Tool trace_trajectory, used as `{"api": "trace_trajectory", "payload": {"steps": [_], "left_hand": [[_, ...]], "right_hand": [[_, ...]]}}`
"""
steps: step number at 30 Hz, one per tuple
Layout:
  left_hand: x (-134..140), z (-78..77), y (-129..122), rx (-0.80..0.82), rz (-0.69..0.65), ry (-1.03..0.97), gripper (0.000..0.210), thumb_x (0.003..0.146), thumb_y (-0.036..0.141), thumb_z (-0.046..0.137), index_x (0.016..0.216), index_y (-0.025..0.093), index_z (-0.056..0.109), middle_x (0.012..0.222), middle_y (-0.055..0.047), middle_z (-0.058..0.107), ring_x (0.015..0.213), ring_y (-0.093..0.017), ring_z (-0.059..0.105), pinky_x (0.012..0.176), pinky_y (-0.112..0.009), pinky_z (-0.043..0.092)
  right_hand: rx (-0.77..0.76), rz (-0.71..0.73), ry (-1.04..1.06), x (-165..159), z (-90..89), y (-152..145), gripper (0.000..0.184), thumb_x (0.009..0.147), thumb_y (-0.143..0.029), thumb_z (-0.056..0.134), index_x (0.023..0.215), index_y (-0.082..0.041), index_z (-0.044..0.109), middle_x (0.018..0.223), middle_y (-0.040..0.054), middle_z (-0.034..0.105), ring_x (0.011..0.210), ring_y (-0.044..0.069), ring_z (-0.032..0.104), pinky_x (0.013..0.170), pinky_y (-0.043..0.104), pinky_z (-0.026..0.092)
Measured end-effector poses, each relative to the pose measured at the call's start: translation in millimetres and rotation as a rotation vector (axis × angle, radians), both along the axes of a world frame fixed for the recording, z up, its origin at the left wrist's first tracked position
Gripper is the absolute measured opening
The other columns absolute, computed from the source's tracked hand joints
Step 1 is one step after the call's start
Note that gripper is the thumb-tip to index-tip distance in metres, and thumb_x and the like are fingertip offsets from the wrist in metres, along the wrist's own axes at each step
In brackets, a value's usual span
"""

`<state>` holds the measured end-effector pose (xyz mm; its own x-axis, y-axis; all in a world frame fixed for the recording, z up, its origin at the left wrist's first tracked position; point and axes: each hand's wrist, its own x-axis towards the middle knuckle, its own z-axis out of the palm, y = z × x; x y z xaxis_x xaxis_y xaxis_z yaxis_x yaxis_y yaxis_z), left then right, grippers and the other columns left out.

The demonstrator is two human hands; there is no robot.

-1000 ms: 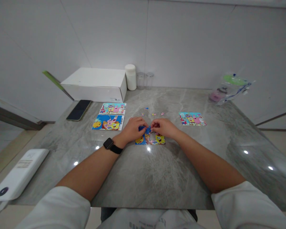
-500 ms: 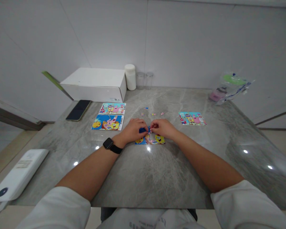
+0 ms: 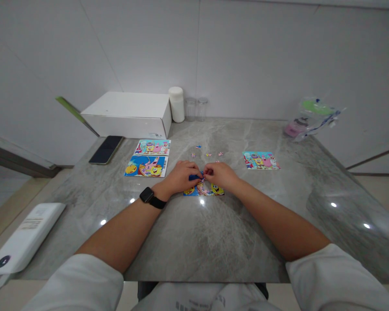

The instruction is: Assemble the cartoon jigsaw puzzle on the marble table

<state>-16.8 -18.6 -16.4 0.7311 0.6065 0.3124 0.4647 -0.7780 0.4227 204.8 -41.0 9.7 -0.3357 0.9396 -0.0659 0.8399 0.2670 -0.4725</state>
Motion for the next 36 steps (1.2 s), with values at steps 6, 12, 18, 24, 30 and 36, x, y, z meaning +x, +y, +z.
{"api": "trace_trajectory", "payload": {"steps": [6, 12, 18, 24, 30, 36], "left_hand": [[-0.1, -0.3, 0.0, 0.009, 0.005, 0.021, 0.013, 0.094, 0.031, 0.073, 0.103, 0.029, 0.082, 0.108, -0.004, 0.075, 0.102, -0.023, 0.067, 0.095, -0.040, 0.044], [0.0, 6.3, -4.2, 0.035, 0.004, 0.066, 0.013, 0.095, 0.033, 0.072, 0.102, 0.029, 0.082, 0.107, -0.004, 0.075, 0.104, -0.024, 0.066, 0.094, -0.042, 0.042], [0.4, 13.2, -7.0, 0.083, -0.019, 0.121, 0.017, 0.098, 0.035, 0.068, 0.106, 0.030, 0.082, 0.104, -0.005, 0.074, 0.103, -0.025, 0.065, 0.093, -0.043, 0.041], [0.6, 14.2, -7.3, 0.104, -0.024, 0.151, 0.018, 0.098, 0.037, 0.067, 0.106, 0.029, 0.082, 0.104, -0.006, 0.074, 0.102, -0.025, 0.064, 0.091, -0.042, 0.042], [0.2, 11.7, -6.9, 0.124, -0.033, 0.159, 0.018, 0.099, 0.035, 0.066, 0.106, 0.029, 0.081, 0.104, -0.006, 0.073, 0.102, -0.025, 0.064, 0.090, -0.042, 0.043], [0.8, 10.6, -5.5, 0.073, -0.046, 0.112, 0.018, 0.096, 0.032, 0.067, 0.107, 0.029, 0.081, 0.108, -0.007, 0.072, 0.104, -0.025, 0.064, 0.093, -0.042, 0.045]], "right_hand": [[0.015, 0.018, -0.026, -2.2, 1.2, -1.5, 0.008, 0.090, -0.018, 0.072, 0.093, -0.020, 0.078, 0.091, 0.0037, 0.081, 0.085, 0.018, 0.073, 0.076, 0.027, 0.047], [0.052, -0.019, -0.013, 3.4, 2.9, 2.3, 0.006, 0.091, -0.020, 0.072, 0.093, -0.021, 0.078, 0.091, 0.0033, 0.081, 0.083, 0.018, 0.071, 0.074, 0.027, 0.047], [0.084, -0.047, -0.004, 16.6, 11.2, 10.3, 0.006, 0.091, -0.019, 0.071, 0.091, -0.021, 0.078, 0.090, 0.0034, 0.080, 0.083, 0.018, 0.071, 0.072, 0.027, 0.044], [0.002, 0.034, -0.029, 13.7, 9.0, 7.3, 0.004, 0.089, -0.021, 0.074, 0.089, -0.022, 0.078, 0.085, 0.0018, 0.079, 0.077, 0.017, 0.069, 0.070, 0.026, 0.044], [0.025, 0.079, -0.092, 10.9, 4.3, 5.5, 0.006, 0.088, -0.021, 0.075, 0.092, -0.022, 0.080, 0.090, 0.0038, 0.079, 0.081, 0.018, 0.067, 0.071, 0.028, 0.043], [0.060, 0.092, -0.141, 8.5, 2.8, 3.6, 0.010, 0.090, -0.022, 0.073, 0.094, -0.022, 0.081, 0.094, 0.0057, 0.078, 0.087, 0.020, 0.068, 0.077, 0.028, 0.045]]}}
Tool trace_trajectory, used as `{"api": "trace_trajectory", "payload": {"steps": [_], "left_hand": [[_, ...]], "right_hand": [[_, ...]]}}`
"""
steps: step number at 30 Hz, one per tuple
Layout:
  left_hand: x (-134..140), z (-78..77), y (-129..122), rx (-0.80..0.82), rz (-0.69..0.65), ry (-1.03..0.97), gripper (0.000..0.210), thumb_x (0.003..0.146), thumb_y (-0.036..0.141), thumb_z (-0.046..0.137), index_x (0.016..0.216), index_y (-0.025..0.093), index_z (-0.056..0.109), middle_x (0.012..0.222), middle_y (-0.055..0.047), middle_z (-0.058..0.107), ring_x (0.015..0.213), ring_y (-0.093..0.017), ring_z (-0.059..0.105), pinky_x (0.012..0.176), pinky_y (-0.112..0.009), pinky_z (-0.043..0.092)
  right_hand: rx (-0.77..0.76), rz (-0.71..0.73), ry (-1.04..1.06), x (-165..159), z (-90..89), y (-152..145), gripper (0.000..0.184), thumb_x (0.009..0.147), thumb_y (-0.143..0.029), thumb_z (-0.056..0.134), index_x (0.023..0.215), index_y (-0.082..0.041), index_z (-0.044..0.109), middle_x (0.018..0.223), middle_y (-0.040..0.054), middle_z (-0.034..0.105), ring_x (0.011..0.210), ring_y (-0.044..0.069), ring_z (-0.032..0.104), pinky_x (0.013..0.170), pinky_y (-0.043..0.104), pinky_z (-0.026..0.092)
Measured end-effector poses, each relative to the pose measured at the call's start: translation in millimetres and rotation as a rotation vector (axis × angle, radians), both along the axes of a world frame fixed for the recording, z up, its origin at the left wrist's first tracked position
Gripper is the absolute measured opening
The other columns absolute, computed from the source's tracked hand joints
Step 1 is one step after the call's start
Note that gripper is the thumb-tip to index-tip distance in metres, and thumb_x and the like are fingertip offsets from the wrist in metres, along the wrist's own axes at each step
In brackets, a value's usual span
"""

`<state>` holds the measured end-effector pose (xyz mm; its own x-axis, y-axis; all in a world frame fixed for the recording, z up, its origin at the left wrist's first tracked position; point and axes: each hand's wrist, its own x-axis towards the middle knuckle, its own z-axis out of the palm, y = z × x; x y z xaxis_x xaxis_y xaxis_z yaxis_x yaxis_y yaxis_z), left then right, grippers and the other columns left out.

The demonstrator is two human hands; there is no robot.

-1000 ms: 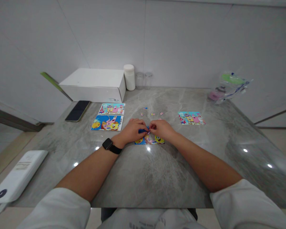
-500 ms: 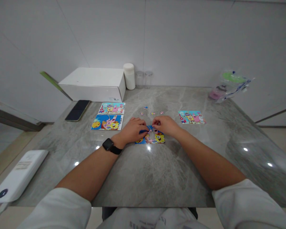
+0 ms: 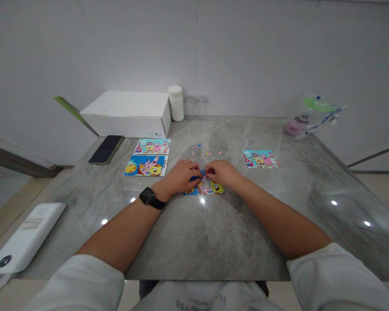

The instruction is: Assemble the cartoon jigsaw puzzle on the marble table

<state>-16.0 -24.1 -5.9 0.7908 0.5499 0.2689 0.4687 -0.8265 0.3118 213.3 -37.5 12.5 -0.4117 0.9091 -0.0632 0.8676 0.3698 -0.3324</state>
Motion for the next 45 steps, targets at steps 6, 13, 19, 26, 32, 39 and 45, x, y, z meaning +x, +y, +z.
{"api": "trace_trajectory", "payload": {"steps": [6, 13, 19, 26, 32, 39, 45], "left_hand": [[0.5, -4.1, -0.2, -0.023, 0.013, -0.053, 0.020, 0.097, 0.029, 0.066, 0.112, 0.028, 0.080, 0.114, -0.008, 0.071, 0.108, -0.026, 0.064, 0.097, -0.043, 0.047], [1.7, -8.9, 4.1, -0.096, 0.037, -0.129, 0.023, 0.097, 0.021, 0.061, 0.108, 0.027, 0.081, 0.112, -0.007, 0.072, 0.106, -0.024, 0.065, 0.098, -0.043, 0.050], [1.3, -5.2, 7.7, -0.115, 0.175, -0.299, 0.021, 0.103, 0.025, 0.053, 0.106, 0.022, 0.074, 0.107, -0.008, 0.073, 0.105, -0.024, 0.066, 0.097, -0.042, 0.051], [-4.3, -11.4, 17.8, -0.099, 0.478, -0.576, 0.022, 0.105, 0.025, 0.048, 0.119, 0.020, 0.065, 0.109, -0.007, 0.071, 0.101, -0.021, 0.065, 0.096, -0.039, 0.052], [-6.1, -19.5, 23.5, -0.068, 0.527, -0.641, 0.028, 0.103, 0.020, 0.047, 0.128, 0.021, 0.059, 0.114, -0.008, 0.069, 0.106, -0.021, 0.065, 0.101, -0.040, 0.052], [-6.6, -24.2, 24.5, -0.082, 0.496, -0.565, 0.034, 0.098, 0.018, 0.052, 0.132, 0.020, 0.058, 0.117, -0.008, 0.071, 0.107, -0.023, 0.065, 0.101, -0.043, 0.051], [-7.0, -24.9, 23.5, -0.094, 0.486, -0.542, 0.036, 0.096, 0.017, 0.053, 0.132, 0.020, 0.059, 0.116, -0.008, 0.071, 0.105, -0.023, 0.064, 0.100, -0.043, 0.051]], "right_hand": [[0.028, -0.071, 0.091, 6.7, 5.9, 5.2, 0.011, 0.090, -0.019, 0.071, 0.089, -0.022, 0.081, 0.090, 0.0041, 0.079, 0.084, 0.019, 0.068, 0.076, 0.027, 0.046], [0.145, -0.268, 0.266, 26.1, 18.8, 17.2, 0.013, 0.092, -0.025, 0.071, 0.095, -0.021, 0.082, 0.093, 0.0041, 0.080, 0.079, 0.017, 0.066, 0.076, 0.028, 0.046], [0.139, -0.337, 0.299, 33.8, 21.8, 22.0, 0.015, 0.091, -0.028, 0.069, 0.093, -0.021, 0.081, 0.088, 0.0043, 0.079, 0.076, 0.018, 0.066, 0.071, 0.029, 0.046], [0.224, -0.422, 0.366, 47.3, 26.4, 28.4, 0.017, 0.091, -0.026, 0.067, 0.098, -0.022, 0.081, 0.090, 0.0035, 0.079, 0.079, 0.018, 0.068, 0.075, 0.030, 0.049], [0.240, -0.429, 0.371, 57.1, 8.3, 38.3, 0.020, 0.091, -0.025, 0.066, 0.104, -0.022, 0.081, 0.091, 0.0036, 0.079, 0.077, 0.018, 0.069, 0.077, 0.031, 0.052], [0.407, -0.344, 0.161, 73.5, -30.4, 50.1, 0.029, 0.093, -0.021, 0.060, 0.117, -0.019, 0.075, 0.107, 0.0112, 0.077, 0.096, 0.026, 0.069, 0.092, 0.038, 0.053], [0.416, -0.305, 0.085, 78.5, -42.6, 53.3, 0.035, 0.093, -0.012, 0.054, 0.122, -0.018, 0.072, 0.119, 0.0144, 0.074, 0.108, 0.028, 0.068, 0.101, 0.039, 0.051]]}}
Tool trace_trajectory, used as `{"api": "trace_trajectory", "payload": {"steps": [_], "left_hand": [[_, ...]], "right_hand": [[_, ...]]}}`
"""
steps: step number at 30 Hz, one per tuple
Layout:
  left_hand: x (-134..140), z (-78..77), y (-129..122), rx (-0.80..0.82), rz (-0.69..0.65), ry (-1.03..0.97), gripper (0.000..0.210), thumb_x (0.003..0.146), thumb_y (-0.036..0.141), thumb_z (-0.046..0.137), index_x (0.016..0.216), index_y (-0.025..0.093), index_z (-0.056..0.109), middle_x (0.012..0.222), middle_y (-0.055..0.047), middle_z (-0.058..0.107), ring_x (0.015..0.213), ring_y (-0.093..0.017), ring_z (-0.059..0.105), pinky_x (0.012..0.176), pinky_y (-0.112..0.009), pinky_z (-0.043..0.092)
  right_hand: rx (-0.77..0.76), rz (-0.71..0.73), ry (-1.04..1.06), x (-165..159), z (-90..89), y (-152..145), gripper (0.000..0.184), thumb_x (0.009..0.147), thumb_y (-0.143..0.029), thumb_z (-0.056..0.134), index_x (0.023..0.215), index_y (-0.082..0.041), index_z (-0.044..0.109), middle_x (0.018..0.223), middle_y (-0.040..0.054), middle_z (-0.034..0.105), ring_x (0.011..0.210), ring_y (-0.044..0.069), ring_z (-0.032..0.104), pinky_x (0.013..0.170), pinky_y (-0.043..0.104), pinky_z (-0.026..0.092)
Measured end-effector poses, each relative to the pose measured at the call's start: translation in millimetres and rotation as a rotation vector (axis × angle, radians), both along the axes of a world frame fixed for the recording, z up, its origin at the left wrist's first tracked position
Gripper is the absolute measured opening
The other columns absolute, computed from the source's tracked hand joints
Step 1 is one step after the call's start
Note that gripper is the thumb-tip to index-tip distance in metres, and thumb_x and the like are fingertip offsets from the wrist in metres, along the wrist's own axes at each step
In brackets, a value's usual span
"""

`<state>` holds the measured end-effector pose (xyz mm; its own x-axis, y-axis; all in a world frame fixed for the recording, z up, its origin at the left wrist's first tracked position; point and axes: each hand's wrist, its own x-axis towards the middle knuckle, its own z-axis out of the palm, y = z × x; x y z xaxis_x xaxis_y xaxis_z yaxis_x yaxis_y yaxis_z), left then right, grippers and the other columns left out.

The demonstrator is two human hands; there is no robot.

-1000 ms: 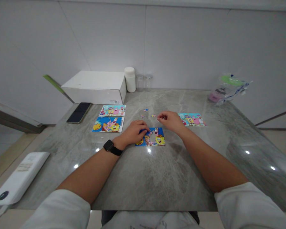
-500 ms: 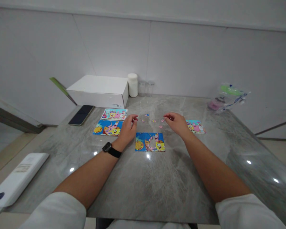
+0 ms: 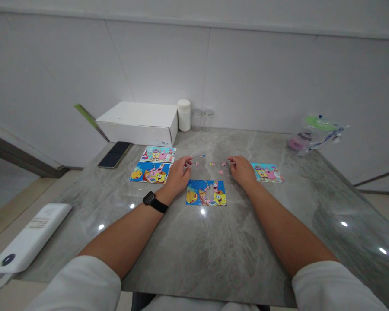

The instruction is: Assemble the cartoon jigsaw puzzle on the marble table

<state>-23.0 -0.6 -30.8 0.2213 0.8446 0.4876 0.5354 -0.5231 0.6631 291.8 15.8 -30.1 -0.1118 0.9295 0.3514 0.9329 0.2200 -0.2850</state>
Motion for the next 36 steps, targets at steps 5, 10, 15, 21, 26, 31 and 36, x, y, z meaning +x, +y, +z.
{"api": "trace_trajectory", "payload": {"steps": [5, 10, 15, 21, 26, 31, 36], "left_hand": [[0.2, 0.2, -1.2, 0.004, -0.010, 0.003, 0.038, 0.095, 0.016, 0.052, 0.132, 0.021, 0.059, 0.117, -0.008, 0.071, 0.105, -0.023, 0.063, 0.100, -0.044, 0.051], [0.1, -0.1, -1.1, -0.008, -0.018, 0.004, 0.038, 0.094, 0.016, 0.052, 0.132, 0.020, 0.059, 0.116, -0.009, 0.071, 0.105, -0.024, 0.063, 0.100, -0.045, 0.051], [0.6, 0.8, -1.4, -0.016, -0.019, 0.012, 0.038, 0.095, 0.016, 0.052, 0.132, 0.020, 0.059, 0.116, -0.009, 0.071, 0.106, -0.025, 0.063, 0.101, -0.046, 0.051], [3.3, 1.6, -0.4, -0.027, -0.015, -0.005, 0.037, 0.095, 0.017, 0.052, 0.131, 0.020, 0.060, 0.116, -0.009, 0.071, 0.106, -0.025, 0.065, 0.100, -0.045, 0.052], [4.5, 4.0, -0.9, -0.031, -0.007, -0.007, 0.037, 0.095, 0.016, 0.053, 0.130, 0.021, 0.060, 0.116, -0.009, 0.071, 0.107, -0.024, 0.065, 0.100, -0.044, 0.052], [5.2, 6.8, -2.3, 0.001, 0.004, -0.022, 0.037, 0.095, 0.016, 0.053, 0.132, 0.020, 0.059, 0.115, -0.009, 0.071, 0.105, -0.024, 0.064, 0.100, -0.044, 0.052], [6.3, 7.5, -1.1, 0.022, 0.016, -0.037, 0.039, 0.094, 0.014, 0.055, 0.132, 0.021, 0.059, 0.115, -0.008, 0.071, 0.105, -0.024, 0.064, 0.100, -0.044, 0.052]], "right_hand": [[-0.036, -0.001, -0.060, -1.6, -3.1, 0.9, 0.030, 0.098, -0.018, 0.055, 0.121, -0.018, 0.074, 0.118, 0.0145, 0.074, 0.113, 0.029, 0.066, 0.100, 0.039, 0.050], [-0.053, 0.010, -0.080, -6.5, -0.6, -2.1, 0.027, 0.099, -0.020, 0.056, 0.117, -0.018, 0.076, 0.114, 0.0142, 0.075, 0.110, 0.029, 0.066, 0.098, 0.038, 0.049], [-0.025, 0.041, -0.048, -12.8, 4.3, -7.5, 0.025, 0.099, -0.024, 0.057, 0.114, -0.019, 0.076, 0.113, 0.0137, 0.075, 0.109, 0.029, 0.067, 0.098, 0.039, 0.050], [-0.012, 0.094, 0.025, -26.6, 18.1, -1.5, 0.026, 0.099, -0.027, 0.059, 0.117, -0.020, 0.076, 0.115, 0.0114, 0.076, 0.105, 0.025, 0.068, 0.097, 0.037, 0.050], [-0.179, 0.129, -0.128, -52.3, 38.9, 26.7, 0.025, 0.100, -0.032, 0.062, 0.113, -0.021, 0.079, 0.110, 0.0108, 0.078, 0.101, 0.024, 0.068, 0.090, 0.034, 0.049], [-0.203, 0.125, -0.188, -83.5, 43.5, 62.0, 0.030, 0.100, -0.027, 0.061, 0.124, -0.019, 0.078, 0.118, 0.0131, 0.078, 0.107, 0.025, 0.068, 0.093, 0.033, 0.048], [-0.262, 0.172, -0.305, -97.9, 36.2, 82.3, 0.027, 0.097, -0.021, 0.064, 0.118, -0.022, 0.081, 0.118, 0.0125, 0.078, 0.106, 0.023, 0.068, 0.092, 0.030, 0.048]]}}
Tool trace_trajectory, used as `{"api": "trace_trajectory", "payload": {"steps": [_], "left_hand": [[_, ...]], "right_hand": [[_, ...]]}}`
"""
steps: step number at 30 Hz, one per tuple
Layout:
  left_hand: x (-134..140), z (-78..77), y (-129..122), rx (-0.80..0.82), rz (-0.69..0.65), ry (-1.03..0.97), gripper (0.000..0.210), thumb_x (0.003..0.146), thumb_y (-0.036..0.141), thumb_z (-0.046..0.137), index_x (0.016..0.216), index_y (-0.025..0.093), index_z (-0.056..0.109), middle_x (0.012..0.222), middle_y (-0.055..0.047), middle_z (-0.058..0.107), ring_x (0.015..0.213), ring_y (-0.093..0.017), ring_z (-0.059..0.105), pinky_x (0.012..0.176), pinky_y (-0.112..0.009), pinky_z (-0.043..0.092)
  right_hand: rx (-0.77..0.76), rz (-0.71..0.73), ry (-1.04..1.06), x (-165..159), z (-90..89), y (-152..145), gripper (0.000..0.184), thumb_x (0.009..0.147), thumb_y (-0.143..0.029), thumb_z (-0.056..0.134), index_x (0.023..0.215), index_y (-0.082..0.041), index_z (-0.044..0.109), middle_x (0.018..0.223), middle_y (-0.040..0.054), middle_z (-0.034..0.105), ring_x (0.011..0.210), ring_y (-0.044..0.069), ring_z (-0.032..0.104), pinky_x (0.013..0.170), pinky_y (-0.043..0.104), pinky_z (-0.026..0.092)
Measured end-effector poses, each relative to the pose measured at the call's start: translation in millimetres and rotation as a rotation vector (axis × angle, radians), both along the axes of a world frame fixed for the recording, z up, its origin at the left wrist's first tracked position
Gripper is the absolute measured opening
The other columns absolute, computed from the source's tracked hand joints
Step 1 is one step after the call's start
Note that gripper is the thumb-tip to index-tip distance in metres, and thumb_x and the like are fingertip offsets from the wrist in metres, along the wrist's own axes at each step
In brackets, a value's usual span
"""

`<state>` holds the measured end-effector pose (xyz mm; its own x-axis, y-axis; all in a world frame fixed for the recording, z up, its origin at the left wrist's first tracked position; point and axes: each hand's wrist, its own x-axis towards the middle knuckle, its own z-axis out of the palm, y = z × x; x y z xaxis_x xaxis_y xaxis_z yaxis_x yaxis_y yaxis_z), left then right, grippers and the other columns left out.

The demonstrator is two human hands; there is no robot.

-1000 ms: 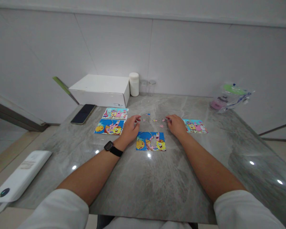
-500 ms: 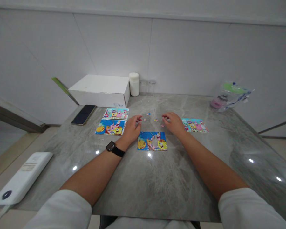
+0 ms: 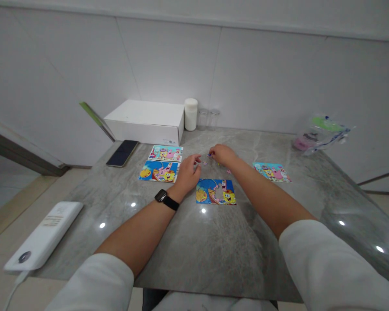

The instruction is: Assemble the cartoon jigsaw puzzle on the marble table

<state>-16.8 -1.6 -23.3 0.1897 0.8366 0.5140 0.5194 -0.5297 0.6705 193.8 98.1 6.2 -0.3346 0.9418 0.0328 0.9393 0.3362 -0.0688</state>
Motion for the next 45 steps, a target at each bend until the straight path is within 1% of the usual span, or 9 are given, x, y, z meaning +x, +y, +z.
{"api": "trace_trajectory", "payload": {"steps": [5, 10, 17, 19, 22, 25, 30, 37, 45], "left_hand": [[1.2, 0.2, 0.0, -0.004, -0.017, 0.000, 0.039, 0.094, 0.013, 0.055, 0.132, 0.019, 0.058, 0.116, -0.009, 0.070, 0.105, -0.024, 0.064, 0.101, -0.043, 0.052], [1.1, 1.1, -0.3, 0.034, -0.022, -0.008, 0.036, 0.094, 0.015, 0.055, 0.131, 0.019, 0.059, 0.116, -0.010, 0.069, 0.106, -0.024, 0.063, 0.101, -0.043, 0.052], [0.8, 3.7, -2.1, 0.048, -0.045, 0.037, 0.031, 0.094, 0.015, 0.056, 0.124, 0.020, 0.063, 0.114, -0.009, 0.068, 0.110, -0.025, 0.064, 0.102, -0.044, 0.052], [1.3, 6.1, -4.9, 0.060, -0.067, 0.057, 0.028, 0.094, 0.015, 0.056, 0.120, 0.020, 0.065, 0.115, -0.009, 0.069, 0.110, -0.025, 0.064, 0.103, -0.044, 0.052], [2.8, 9.3, -10.6, 0.069, -0.137, 0.094, 0.025, 0.095, 0.018, 0.057, 0.118, 0.022, 0.068, 0.117, -0.009, 0.069, 0.113, -0.025, 0.064, 0.105, -0.045, 0.052], [4.2, 11.2, -15.9, 0.067, -0.243, 0.146, 0.023, 0.096, 0.023, 0.060, 0.117, 0.023, 0.069, 0.119, -0.009, 0.070, 0.117, -0.027, 0.064, 0.108, -0.047, 0.051], [4.3, 13.7, -19.0, 0.064, -0.352, 0.252, 0.019, 0.094, 0.026, 0.065, 0.111, 0.025, 0.073, 0.111, -0.007, 0.074, 0.112, -0.027, 0.066, 0.106, -0.047, 0.051], [3.4, 14.0, -19.5, 0.052, -0.469, 0.336, 0.017, 0.096, 0.032, 0.066, 0.103, 0.028, 0.081, 0.103, -0.007, 0.073, 0.101, -0.024, 0.067, 0.098, -0.042, 0.051], [3.5, 17.5, -24.0, 0.044, -0.544, 0.399, 0.018, 0.096, 0.037, 0.070, 0.106, 0.031, 0.084, 0.109, -0.006, 0.075, 0.107, -0.025, 0.068, 0.102, -0.043, 0.049]], "right_hand": [[-0.035, 0.015, -0.019, 7.4, 1.1, 2.7, 0.017, 0.091, -0.022, 0.072, 0.106, -0.019, 0.081, 0.110, 0.0110, 0.079, 0.098, 0.021, 0.068, 0.084, 0.027, 0.047], [-0.053, 0.066, 0.022, 24.6, 13.3, -17.0, 0.019, 0.091, -0.016, 0.067, 0.106, -0.020, 0.078, 0.102, 0.0077, 0.080, 0.089, 0.019, 0.067, 0.077, 0.027, 0.043], [0.003, 0.174, 0.326, 49.8, 32.0, -60.5, 0.020, 0.090, -0.014, 0.061, 0.100, -0.020, 0.078, 0.098, 0.0052, 0.078, 0.086, 0.018, 0.066, 0.080, 0.026, 0.047], [-0.001, 0.172, 0.439, 53.8, 29.4, -73.8, 0.021, 0.091, -0.017, 0.060, 0.101, -0.020, 0.078, 0.098, 0.0048, 0.078, 0.083, 0.017, 0.066, 0.079, 0.027, 0.048], [-0.078, 0.126, 0.601, 56.1, 17.7, -94.3, 0.019, 0.092, -0.024, 0.062, 0.105, -0.021, 0.076, 0.094, 0.0038, 0.078, 0.077, 0.016, 0.065, 0.074, 0.027, 0.049], [-0.126, 0.113, 0.675, 56.5, 3.6, -111.8, 0.012, 0.091, -0.026, 0.064, 0.097, -0.021, 0.073, 0.089, 0.0019, 0.077, 0.078, 0.017, 0.065, 0.074, 0.027, 0.050], [-0.196, 0.212, 0.658, 57.5, -8.2, -124.6, 0.009, 0.089, -0.020, 0.065, 0.090, -0.021, 0.074, 0.086, 0.0014, 0.076, 0.078, 0.017, 0.066, 0.075, 0.028, 0.048], [-0.212, 0.235, 0.648, 54.8, -7.8, -125.2, 0.014, 0.089, -0.016, 0.064, 0.092, -0.023, 0.076, 0.091, 0.0013, 0.078, 0.085, 0.017, 0.069, 0.080, 0.028, 0.050], [-0.260, 0.206, 0.584, 50.3, -6.8, -128.8, 0.011, 0.088, -0.017, 0.069, 0.091, -0.023, 0.077, 0.086, -0.0002, 0.078, 0.078, 0.017, 0.069, 0.074, 0.027, 0.048]]}}
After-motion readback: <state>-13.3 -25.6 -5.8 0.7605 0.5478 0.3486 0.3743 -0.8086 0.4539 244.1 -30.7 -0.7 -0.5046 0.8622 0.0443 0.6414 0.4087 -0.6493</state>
